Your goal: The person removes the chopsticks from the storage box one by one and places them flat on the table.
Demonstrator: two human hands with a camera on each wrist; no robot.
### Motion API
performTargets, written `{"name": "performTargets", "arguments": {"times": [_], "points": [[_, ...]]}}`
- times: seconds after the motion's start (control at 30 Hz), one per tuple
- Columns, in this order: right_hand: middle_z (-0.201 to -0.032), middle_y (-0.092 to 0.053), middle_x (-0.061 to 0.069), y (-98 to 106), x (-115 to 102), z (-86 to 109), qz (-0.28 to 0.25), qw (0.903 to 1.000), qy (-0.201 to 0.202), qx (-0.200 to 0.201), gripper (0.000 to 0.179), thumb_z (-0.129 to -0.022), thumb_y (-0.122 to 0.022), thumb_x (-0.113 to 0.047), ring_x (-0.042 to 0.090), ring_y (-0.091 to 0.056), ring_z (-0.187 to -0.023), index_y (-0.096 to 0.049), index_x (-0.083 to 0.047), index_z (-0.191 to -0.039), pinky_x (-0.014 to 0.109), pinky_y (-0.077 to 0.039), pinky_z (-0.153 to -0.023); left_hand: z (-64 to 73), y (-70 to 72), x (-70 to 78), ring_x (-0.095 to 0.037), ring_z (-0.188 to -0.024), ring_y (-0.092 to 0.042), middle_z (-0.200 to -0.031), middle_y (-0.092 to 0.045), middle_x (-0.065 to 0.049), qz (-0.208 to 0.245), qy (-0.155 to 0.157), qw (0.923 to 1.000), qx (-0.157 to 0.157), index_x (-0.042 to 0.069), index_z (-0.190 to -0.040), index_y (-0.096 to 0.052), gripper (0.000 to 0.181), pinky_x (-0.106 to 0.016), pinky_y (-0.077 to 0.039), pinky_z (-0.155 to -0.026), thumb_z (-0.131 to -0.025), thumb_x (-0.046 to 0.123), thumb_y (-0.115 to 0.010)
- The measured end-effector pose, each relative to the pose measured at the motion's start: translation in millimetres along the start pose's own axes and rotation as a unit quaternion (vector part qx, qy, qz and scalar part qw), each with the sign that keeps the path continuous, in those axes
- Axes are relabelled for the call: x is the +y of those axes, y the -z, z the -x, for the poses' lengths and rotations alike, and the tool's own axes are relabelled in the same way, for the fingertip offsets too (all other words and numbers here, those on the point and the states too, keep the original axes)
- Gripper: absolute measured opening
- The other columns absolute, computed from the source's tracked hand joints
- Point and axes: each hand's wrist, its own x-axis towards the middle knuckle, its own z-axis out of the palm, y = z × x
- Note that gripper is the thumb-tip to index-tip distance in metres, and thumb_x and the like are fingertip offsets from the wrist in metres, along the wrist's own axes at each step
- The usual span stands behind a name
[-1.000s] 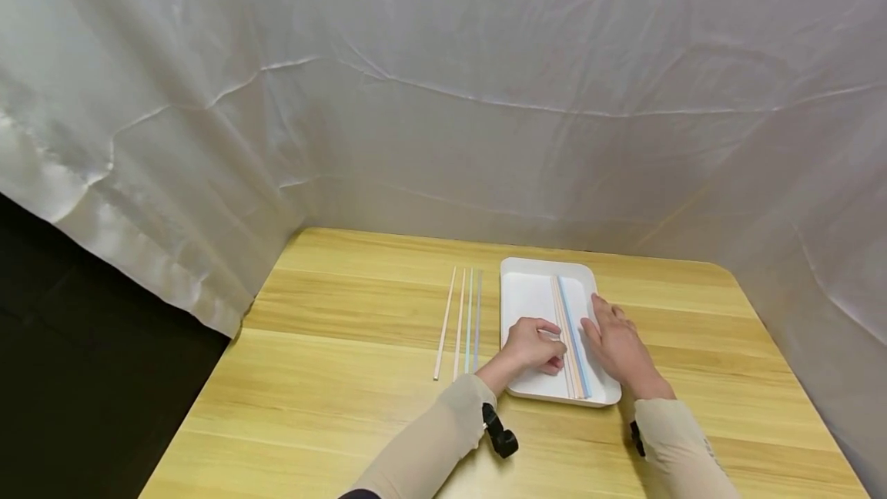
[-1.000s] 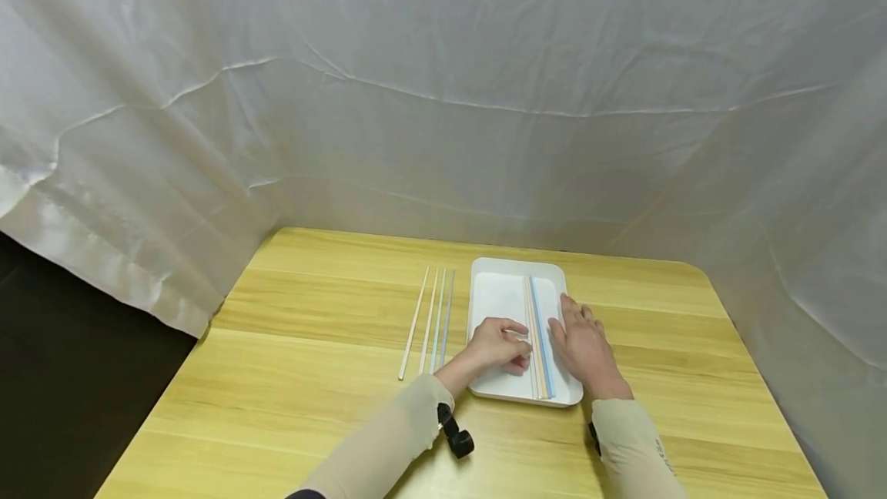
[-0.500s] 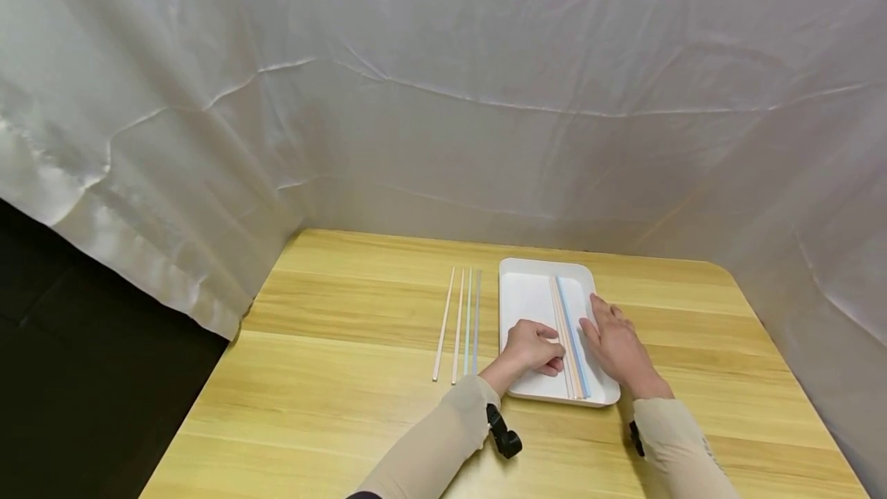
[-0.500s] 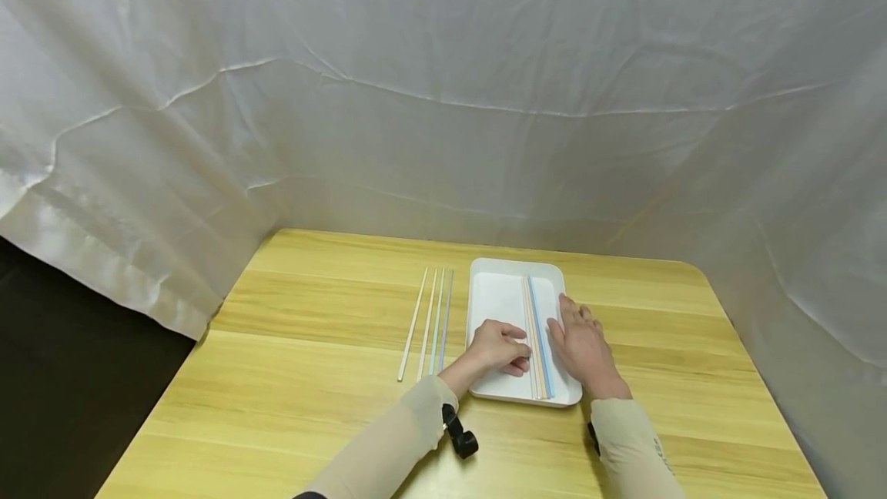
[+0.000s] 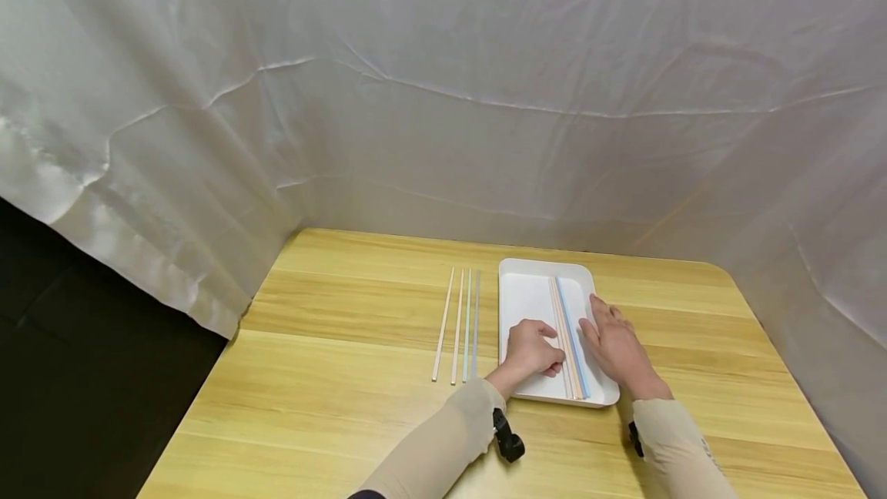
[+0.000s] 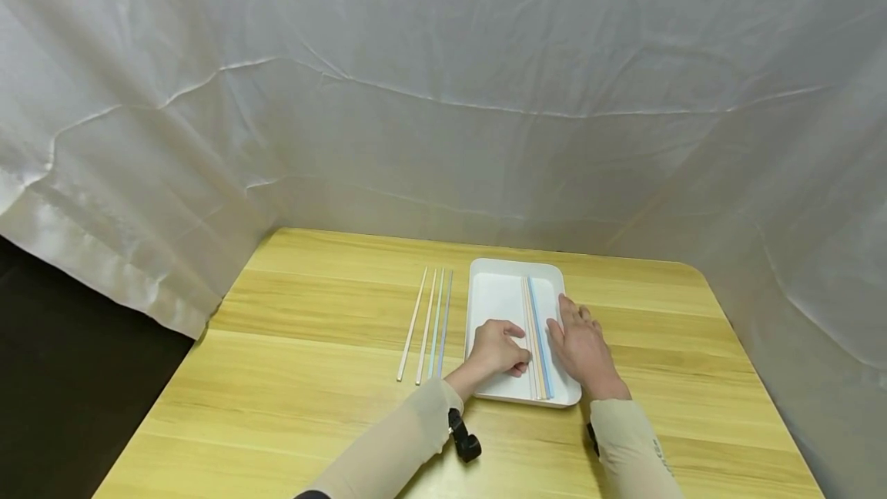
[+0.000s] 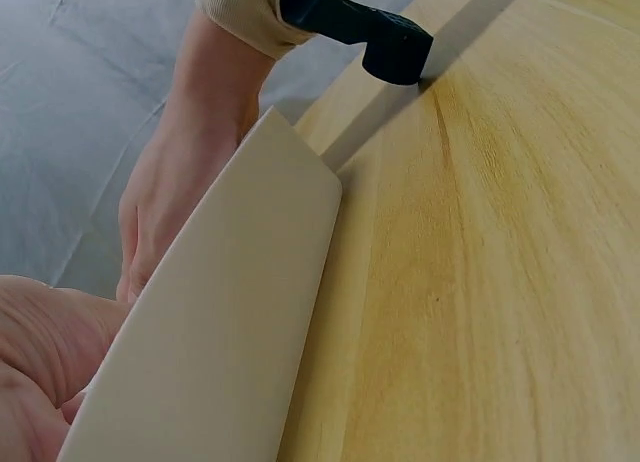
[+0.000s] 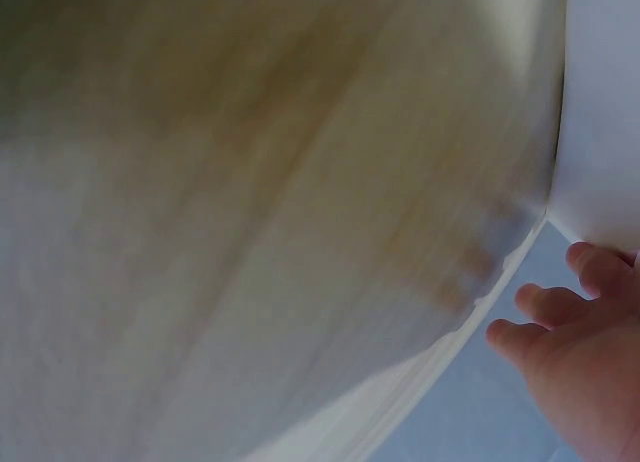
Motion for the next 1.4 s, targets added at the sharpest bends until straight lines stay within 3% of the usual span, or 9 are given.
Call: {"name": "performTargets", "arguments": {"times": [0.33, 0.57, 0.63, 0.8, 0.97, 1.23, 1.4], "points": [[-0.167, -0.027, 0.035, -0.8, 1.3, -0.1, -0.002, 1.0, 0.004, 0.005, 0.069, -0.115, -0.037, -0.037, 0.062, -0.024, -0.151, -0.02, 0.008, -0.163, 0.074, -0.021, -0.126, 3.1, 0.4, -0.8, -0.005, -0.033, -0.051, -0.043, -0.059, 0.002, -0.059, -0.023, 0.9977, 0.023, 0.0, -0.113, -0.073, 0.036, -0.019, -0.049, -0.035, -0.078, -0.002, -0.083], [-0.167, -0.027, 0.033, -2.0, 2.1, 0.2, -0.004, 1.0, -0.001, 0.005, 0.07, -0.115, -0.036, -0.04, 0.062, -0.025, -0.15, -0.02, 0.007, -0.164, 0.074, -0.024, -0.125, 6.5, 3.1, 0.8, -0.003, -0.032, -0.049, -0.042, -0.058, 0.004, -0.118, -0.053, 0.9907, 0.042, 0.001, -0.109, -0.075, 0.034, -0.014, -0.054, -0.06, -0.077, 0.002, -0.085], [-0.168, -0.026, 0.033, -2.1, 2.0, -0.1, -0.005, 1.0, -0.003, 0.005, 0.07, -0.115, -0.035, -0.042, 0.062, -0.025, -0.151, -0.02, 0.006, -0.164, 0.074, -0.024, -0.125, 6.2, 4.7, 1.8, -0.003, -0.032, -0.049, -0.042, -0.058, 0.004, -0.123, -0.055, 0.9899, 0.046, 0.001, -0.108, -0.074, 0.033, -0.015, -0.055, -0.059, -0.077, 0.004, -0.086], [-0.168, -0.026, 0.033, -1.2, 0.5, 0.2, -0.007, 1.0, -0.006, 0.003, 0.071, -0.115, -0.035, -0.042, 0.061, -0.024, -0.151, -0.019, 0.006, -0.164, 0.073, -0.024, -0.126, 4.7, 7.7, 3.4, -0.004, -0.033, -0.05, -0.043, -0.056, 0.004, -0.103, -0.037, 0.9928, 0.048, -0.002, -0.11, -0.073, 0.036, -0.02, -0.052, -0.04, -0.077, 0.003, -0.088], [-0.167, -0.027, 0.033, 0.2, -1.6, 1.4, -0.007, 1.0, -0.005, 0.003, 0.07, -0.115, -0.036, -0.04, 0.061, -0.025, -0.151, -0.02, 0.007, -0.164, 0.073, -0.024, -0.126, 5.6, 8.6, 2.8, -0.005, -0.033, -0.05, -0.044, -0.057, 0.004, -0.119, -0.036, 0.9911, 0.048, 0.0, -0.113, -0.071, 0.04, -0.017, -0.05, -0.043, -0.077, 0.006, -0.089], [-0.168, -0.026, 0.033, 1.0, -2.4, 1.5, -0.01, 0.9999, -0.005, 0.001, 0.069, -0.115, -0.037, -0.04, 0.062, -0.025, -0.151, -0.02, 0.007, -0.164, 0.073, -0.025, -0.125, 5.3, 8.3, 4.5, -0.007, -0.036, -0.051, -0.048, -0.056, 0.005, -0.172, -0.049, 0.9819, 0.061, 0.005, -0.095, -0.068, 0.035, -0.018, -0.051, -0.057, -0.074, 0.016, -0.094], [-0.168, -0.026, 0.033, 1.0, -1.8, 0.8, -0.01, 0.9999, -0.005, 0.001, 0.07, -0.115, -0.037, -0.04, 0.062, -0.025, -0.151, -0.02, 0.007, -0.164, 0.073, -0.025, -0.126, 4.6, 8.8, 3.9, -0.005, -0.033, -0.049, -0.044, -0.054, 0.004, -0.17, -0.055, 0.9827, 0.05, 0.004, -0.091, -0.067, 0.029, -0.015, -0.048, -0.051, -0.076, 0.011, -0.091]]}}
